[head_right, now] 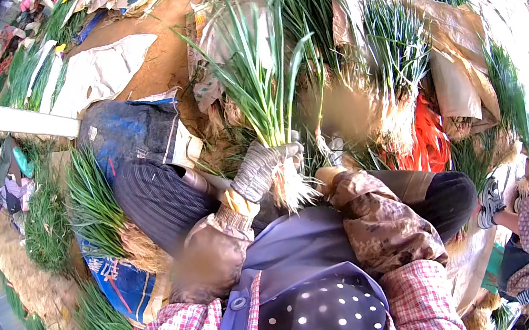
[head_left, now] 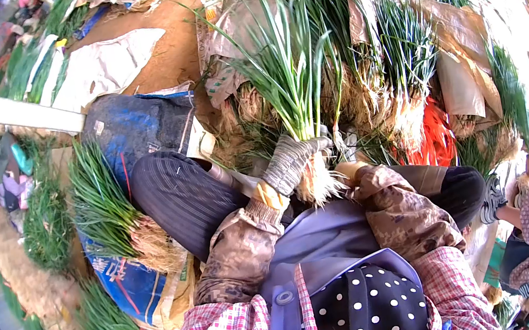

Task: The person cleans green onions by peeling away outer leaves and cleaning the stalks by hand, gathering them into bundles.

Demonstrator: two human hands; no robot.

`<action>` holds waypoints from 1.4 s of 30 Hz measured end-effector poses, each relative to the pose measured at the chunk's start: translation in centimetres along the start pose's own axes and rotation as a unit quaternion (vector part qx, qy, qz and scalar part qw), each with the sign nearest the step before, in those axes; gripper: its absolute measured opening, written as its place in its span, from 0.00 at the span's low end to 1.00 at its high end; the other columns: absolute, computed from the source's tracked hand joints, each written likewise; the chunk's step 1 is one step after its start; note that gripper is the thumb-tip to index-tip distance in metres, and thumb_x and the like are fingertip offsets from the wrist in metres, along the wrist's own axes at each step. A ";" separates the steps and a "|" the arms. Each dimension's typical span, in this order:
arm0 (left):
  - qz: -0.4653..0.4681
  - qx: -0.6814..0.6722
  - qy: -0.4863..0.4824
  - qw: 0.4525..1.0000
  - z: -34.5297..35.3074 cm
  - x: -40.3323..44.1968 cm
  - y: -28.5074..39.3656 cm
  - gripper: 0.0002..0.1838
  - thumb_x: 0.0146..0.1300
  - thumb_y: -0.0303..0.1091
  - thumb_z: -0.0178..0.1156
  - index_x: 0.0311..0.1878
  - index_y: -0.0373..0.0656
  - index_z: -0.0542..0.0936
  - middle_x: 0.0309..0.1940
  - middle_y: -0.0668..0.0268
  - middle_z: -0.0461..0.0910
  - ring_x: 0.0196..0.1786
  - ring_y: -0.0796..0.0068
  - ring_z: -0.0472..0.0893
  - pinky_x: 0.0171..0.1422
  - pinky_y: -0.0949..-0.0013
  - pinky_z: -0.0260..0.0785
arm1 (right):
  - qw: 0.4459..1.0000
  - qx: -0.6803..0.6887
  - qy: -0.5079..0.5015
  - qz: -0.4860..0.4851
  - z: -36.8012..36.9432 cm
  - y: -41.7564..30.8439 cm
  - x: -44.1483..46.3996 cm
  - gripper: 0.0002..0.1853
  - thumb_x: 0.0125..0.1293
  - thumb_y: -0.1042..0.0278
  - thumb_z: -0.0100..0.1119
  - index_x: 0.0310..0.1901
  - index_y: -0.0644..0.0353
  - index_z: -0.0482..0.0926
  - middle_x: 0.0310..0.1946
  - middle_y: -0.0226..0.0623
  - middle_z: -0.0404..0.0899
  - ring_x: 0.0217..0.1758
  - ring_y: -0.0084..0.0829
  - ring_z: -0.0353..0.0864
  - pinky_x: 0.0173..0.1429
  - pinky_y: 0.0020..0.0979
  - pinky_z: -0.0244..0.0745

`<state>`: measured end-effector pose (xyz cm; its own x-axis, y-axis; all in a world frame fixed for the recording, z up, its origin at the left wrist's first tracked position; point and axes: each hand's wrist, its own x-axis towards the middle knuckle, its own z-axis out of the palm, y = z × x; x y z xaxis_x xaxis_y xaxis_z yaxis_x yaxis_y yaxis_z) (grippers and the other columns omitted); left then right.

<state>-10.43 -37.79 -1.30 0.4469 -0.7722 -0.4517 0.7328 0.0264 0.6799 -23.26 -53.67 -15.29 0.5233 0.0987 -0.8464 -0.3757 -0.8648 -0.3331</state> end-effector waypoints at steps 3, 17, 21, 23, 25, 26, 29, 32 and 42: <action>0.008 0.012 0.123 0.992 -2.2 2.5 -2.6 0.14 0.52 0.23 0.67 0.43 0.38 0.79 0.30 0.64 0.82 0.29 0.72 0.80 0.32 0.68 0.75 | 0.968 0.029 0.141 0.206 -3.7 0.2 -1.2 0.33 0.59 0.35 0.53 0.41 0.63 0.83 0.37 0.45 0.82 0.38 0.33 0.82 0.42 0.32 0.77; 0.067 0.092 0.220 0.969 -2.6 5.6 -4.9 0.10 0.50 0.21 0.68 0.37 0.36 0.81 0.28 0.65 0.82 0.26 0.78 0.78 0.30 0.71 0.71 | 0.884 -0.127 0.449 0.012 -3.9 -7.7 -5.8 0.07 0.67 0.64 0.49 0.37 0.58 0.73 0.23 0.39 0.79 0.26 0.40 0.81 0.31 0.41 0.75; 0.023 0.082 0.230 0.970 -1.6 4.4 -2.8 0.09 0.50 0.21 0.68 0.36 0.36 0.81 0.28 0.63 0.82 0.26 0.76 0.79 0.28 0.71 0.72 | 0.917 0.104 0.372 -0.098 -4.0 -6.0 -6.4 0.19 0.68 0.51 0.48 0.47 0.61 0.73 0.32 0.49 0.81 0.34 0.44 0.81 0.43 0.39 0.75; -0.007 0.068 0.224 0.972 -2.0 4.8 -2.9 0.09 0.51 0.23 0.68 0.36 0.34 0.81 0.27 0.61 0.82 0.24 0.74 0.79 0.24 0.71 0.72 | 0.910 0.253 0.304 -0.127 -5.2 -5.6 -6.8 0.28 0.69 0.43 0.44 0.53 0.62 0.73 0.37 0.48 0.81 0.40 0.39 0.81 0.48 0.34 0.74; 0.034 0.077 0.192 0.978 -1.9 4.2 -2.8 0.09 0.52 0.24 0.67 0.37 0.34 0.80 0.25 0.60 0.81 0.21 0.73 0.79 0.23 0.71 0.72 | 0.819 0.514 0.162 -0.193 -6.5 -5.5 -7.0 0.31 0.70 0.42 0.44 0.57 0.67 0.70 0.51 0.44 0.77 0.52 0.38 0.77 0.58 0.32 0.71; 0.037 0.045 0.173 0.983 -2.2 4.4 -3.4 0.09 0.53 0.24 0.67 0.38 0.34 0.80 0.25 0.61 0.81 0.20 0.73 0.78 0.22 0.71 0.72 | 0.796 0.552 0.136 -0.207 -6.6 -4.6 -5.3 0.33 0.71 0.41 0.38 0.59 0.67 0.69 0.55 0.37 0.74 0.55 0.29 0.75 0.61 0.29 0.68; 0.035 -0.013 0.135 0.990 -2.9 5.1 -4.7 0.08 0.54 0.24 0.66 0.37 0.35 0.80 0.22 0.62 0.80 0.18 0.72 0.77 0.21 0.70 0.70 | 0.622 0.753 0.203 -0.071 -7.0 -3.8 0.0 0.26 0.69 0.47 0.49 0.56 0.62 0.74 0.41 0.35 0.80 0.42 0.26 0.78 0.53 0.27 0.70; 0.033 0.006 0.159 0.987 -2.4 4.4 -4.0 0.04 0.53 0.22 0.65 0.32 0.35 0.80 0.18 0.63 0.78 0.17 0.72 0.76 0.21 0.69 0.68 | 0.538 0.794 0.254 -0.121 -8.1 -5.8 -0.9 0.17 0.68 0.58 0.54 0.47 0.65 0.78 0.31 0.35 0.79 0.28 0.29 0.79 0.29 0.32 0.76; 0.067 0.366 0.293 0.881 -3.8 5.7 -6.0 0.10 0.51 0.30 0.64 0.35 0.35 0.80 0.21 0.60 0.80 0.21 0.71 0.78 0.27 0.68 0.71 | 0.975 -0.082 0.185 0.093 -4.4 -2.3 3.1 0.12 0.58 0.60 0.64 0.37 0.60 0.83 0.35 0.45 0.83 0.40 0.37 0.83 0.45 0.35 0.77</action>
<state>-10.34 -39.94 -10.14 0.8493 -0.3275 -0.4140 0.2218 -0.4902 0.8429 -17.41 -53.55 -15.27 0.7094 -0.2263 -0.6675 -0.3796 -0.9206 -0.0913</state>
